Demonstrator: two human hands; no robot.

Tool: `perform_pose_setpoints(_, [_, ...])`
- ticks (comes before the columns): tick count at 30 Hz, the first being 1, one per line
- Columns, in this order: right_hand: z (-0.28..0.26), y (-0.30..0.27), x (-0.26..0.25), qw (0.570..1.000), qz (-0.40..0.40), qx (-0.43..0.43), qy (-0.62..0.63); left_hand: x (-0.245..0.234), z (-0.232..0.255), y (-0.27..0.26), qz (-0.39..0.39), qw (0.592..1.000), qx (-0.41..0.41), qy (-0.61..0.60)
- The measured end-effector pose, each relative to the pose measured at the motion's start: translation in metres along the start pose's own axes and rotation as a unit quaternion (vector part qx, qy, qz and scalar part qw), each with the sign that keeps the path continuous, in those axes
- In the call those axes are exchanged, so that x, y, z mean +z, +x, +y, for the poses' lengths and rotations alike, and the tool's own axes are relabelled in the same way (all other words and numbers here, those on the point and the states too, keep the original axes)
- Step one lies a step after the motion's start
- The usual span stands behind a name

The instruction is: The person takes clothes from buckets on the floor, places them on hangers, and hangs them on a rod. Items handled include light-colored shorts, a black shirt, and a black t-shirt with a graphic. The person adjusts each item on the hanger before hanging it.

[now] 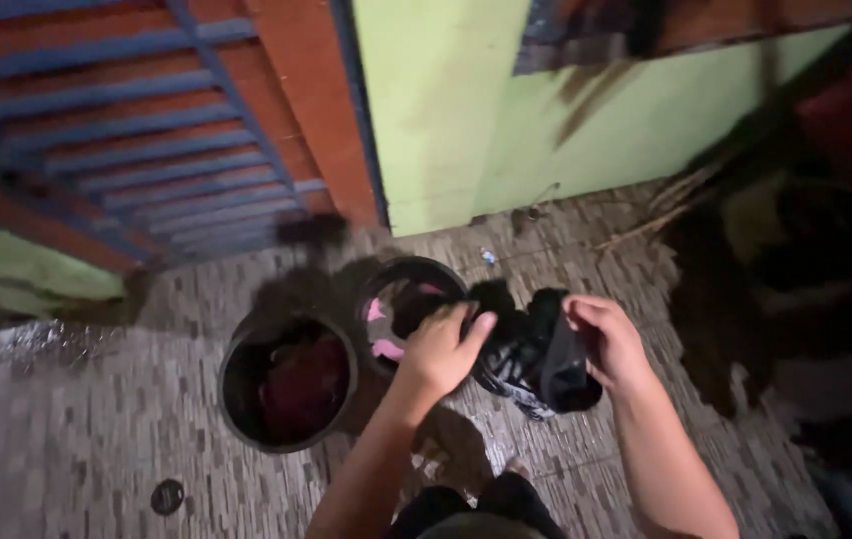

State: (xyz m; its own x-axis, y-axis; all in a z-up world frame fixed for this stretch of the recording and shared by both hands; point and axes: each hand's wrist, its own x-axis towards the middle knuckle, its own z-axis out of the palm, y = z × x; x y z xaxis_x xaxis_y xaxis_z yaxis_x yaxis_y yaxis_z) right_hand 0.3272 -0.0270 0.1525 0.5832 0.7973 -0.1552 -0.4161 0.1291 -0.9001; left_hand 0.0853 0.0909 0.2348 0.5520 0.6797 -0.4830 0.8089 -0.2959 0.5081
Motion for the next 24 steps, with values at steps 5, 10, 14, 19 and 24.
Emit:
perform_pose_setpoints(5, [-0.085,-0.036,0.027,0.945,-0.253,-0.056,-0.2,0.01,0.082,-0.046,0.148,0.848,0.394,-0.322])
perform_pose_setpoints(10, [-0.127,-0.092,0.003,0.923,-0.235,-0.125,-0.279,0.026,0.114,-0.058,0.095,0.885,0.32,-0.323])
perform_pose_setpoints(14, [-0.128,-0.135,-0.035,0.849,-0.149,-0.259,-0.435,0.063,0.142,-0.088,0.134,0.876,0.313,-0.341])
perform_pose_setpoints(19, [-0.091,-0.138,-0.147,0.74,-0.046,-0.107,-0.663,0.079,0.168,-0.121,0.308,0.814,0.413,-0.267])
perform_pose_setpoints(24, [-0.116,-0.167,-0.249,0.815,-0.086,0.405,-0.406,0.091,0.124,-0.086,0.162,0.884,0.434,-0.066])
